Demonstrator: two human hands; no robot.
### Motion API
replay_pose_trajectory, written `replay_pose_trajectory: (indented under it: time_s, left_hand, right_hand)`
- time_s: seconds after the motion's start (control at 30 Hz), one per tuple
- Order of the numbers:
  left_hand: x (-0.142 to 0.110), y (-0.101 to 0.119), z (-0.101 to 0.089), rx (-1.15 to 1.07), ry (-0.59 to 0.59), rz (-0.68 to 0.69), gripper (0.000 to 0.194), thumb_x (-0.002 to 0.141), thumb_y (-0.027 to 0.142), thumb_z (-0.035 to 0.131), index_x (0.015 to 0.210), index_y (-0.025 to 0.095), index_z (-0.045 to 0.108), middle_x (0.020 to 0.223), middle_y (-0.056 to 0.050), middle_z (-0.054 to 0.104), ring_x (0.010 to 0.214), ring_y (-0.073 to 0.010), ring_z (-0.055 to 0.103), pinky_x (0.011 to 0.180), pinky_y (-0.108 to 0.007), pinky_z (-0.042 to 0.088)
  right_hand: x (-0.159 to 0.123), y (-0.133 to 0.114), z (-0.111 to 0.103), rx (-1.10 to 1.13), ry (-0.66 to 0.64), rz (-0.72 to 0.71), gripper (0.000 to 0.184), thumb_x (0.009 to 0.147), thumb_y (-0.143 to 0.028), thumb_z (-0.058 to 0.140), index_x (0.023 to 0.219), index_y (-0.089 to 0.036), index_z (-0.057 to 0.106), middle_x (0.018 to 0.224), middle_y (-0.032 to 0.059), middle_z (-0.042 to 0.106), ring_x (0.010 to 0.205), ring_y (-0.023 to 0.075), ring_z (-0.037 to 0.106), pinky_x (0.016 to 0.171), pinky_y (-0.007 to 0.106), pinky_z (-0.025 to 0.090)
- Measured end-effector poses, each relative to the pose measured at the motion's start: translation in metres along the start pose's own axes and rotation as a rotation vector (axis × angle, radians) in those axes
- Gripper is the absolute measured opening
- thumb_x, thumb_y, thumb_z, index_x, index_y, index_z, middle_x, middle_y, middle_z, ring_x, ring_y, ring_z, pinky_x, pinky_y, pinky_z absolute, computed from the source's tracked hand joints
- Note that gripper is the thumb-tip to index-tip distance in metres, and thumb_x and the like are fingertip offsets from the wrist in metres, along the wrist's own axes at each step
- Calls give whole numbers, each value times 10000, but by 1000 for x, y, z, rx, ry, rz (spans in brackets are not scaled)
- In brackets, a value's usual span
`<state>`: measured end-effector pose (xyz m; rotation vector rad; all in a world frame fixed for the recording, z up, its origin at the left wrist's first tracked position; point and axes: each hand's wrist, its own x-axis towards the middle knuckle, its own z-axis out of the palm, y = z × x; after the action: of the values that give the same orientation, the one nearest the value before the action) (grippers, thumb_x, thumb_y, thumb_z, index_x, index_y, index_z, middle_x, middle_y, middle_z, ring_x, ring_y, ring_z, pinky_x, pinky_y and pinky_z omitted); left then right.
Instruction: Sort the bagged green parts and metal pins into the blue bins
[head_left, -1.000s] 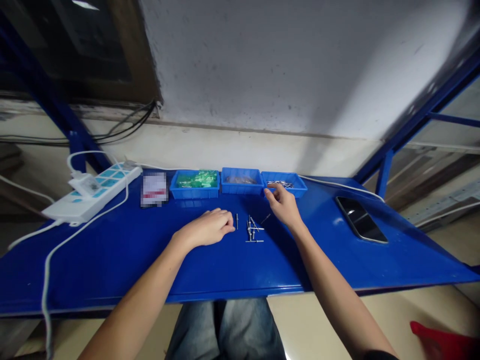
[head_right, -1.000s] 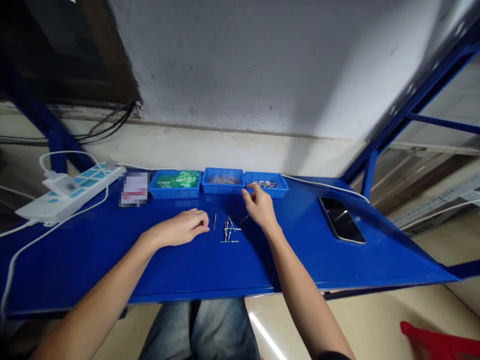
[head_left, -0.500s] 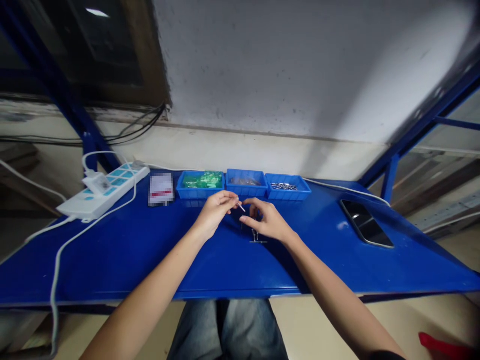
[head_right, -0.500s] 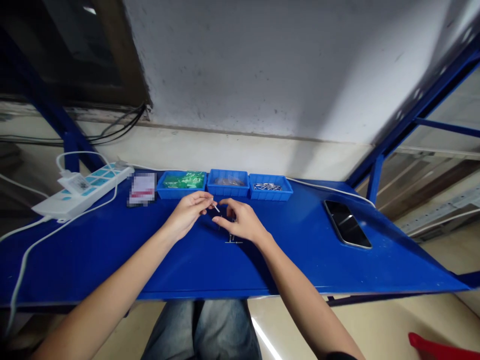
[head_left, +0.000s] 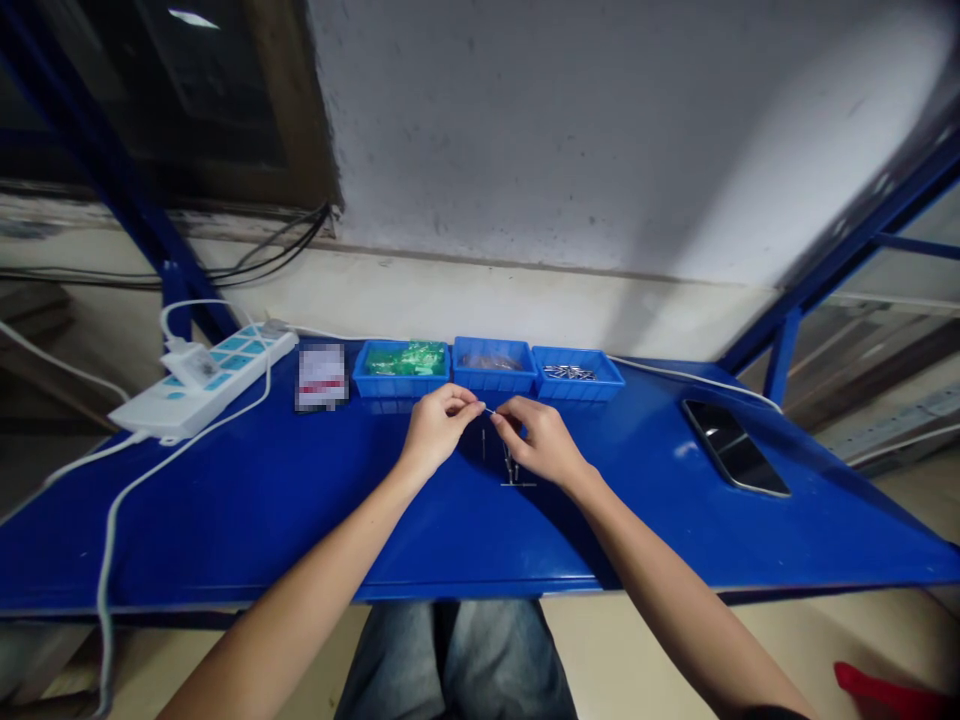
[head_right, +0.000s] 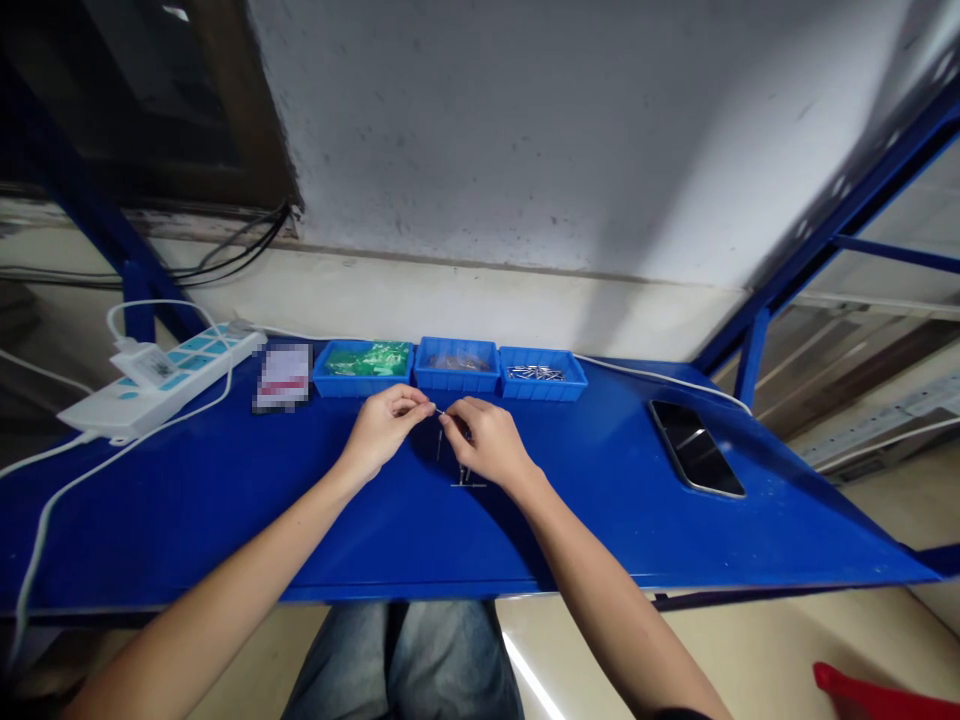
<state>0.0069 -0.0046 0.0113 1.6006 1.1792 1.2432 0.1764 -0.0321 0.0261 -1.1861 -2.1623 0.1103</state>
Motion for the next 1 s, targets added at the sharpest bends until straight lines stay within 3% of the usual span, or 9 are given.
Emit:
replay_pose_trajectory:
  time_s: [0.27, 0.47, 0.63, 0.83, 1.0]
  left_hand:
    - [1, -6, 2, -15, 20, -44, 223, 704, 374, 660, 766, 162, 625, 709, -58, 700, 696, -186, 662, 635, -277, 477]
    - [-5, 7, 3, 247, 135, 76, 206, 731, 364, 632, 669, 183, 556, 578, 15, 620, 548, -128, 580, 549, -236, 416]
    - [-9, 12, 4, 229, 12, 222, 170, 811, 301, 561, 947, 207, 597, 806, -13, 696, 713, -141, 637, 601, -225, 437]
    - [-11, 12, 3, 330, -38, 316, 91, 819, 291, 561, 807, 209, 598, 754, 5, 646, 699, -131, 592, 652, -232, 436]
    - [-10, 9, 1, 382, -58, 312, 129, 860, 259, 488, 820, 212, 602, 780, 3, 658, 713, -137, 593, 660, -241, 428]
  right_hand:
    - [0, -3, 3, -88, 2, -34, 187, 895, -256, 434, 756, -191, 541, 666, 20, 564, 587, 133, 500, 570, 244, 342]
    - [0, -5, 7, -148, 35, -19, 185, 886, -255, 436, 748, -197, 546, 673, 28, 578, 601, 145, 515, 581, 255, 336]
    - [1, -1, 0, -22, 101, 106, 327, 931, -314, 343, 649, -202, 463, 607, 9, 519, 559, 132, 486, 559, 250, 335]
    - [2, 8, -6, 205, -10, 115, 410, 952, -377, 283, 613, -197, 427, 572, -16, 492, 538, 115, 484, 559, 238, 353]
    - [2, 6, -6, 71, -61, 60, 277, 938, -318, 353, 772, -192, 534, 657, 3, 569, 595, 129, 526, 584, 235, 351]
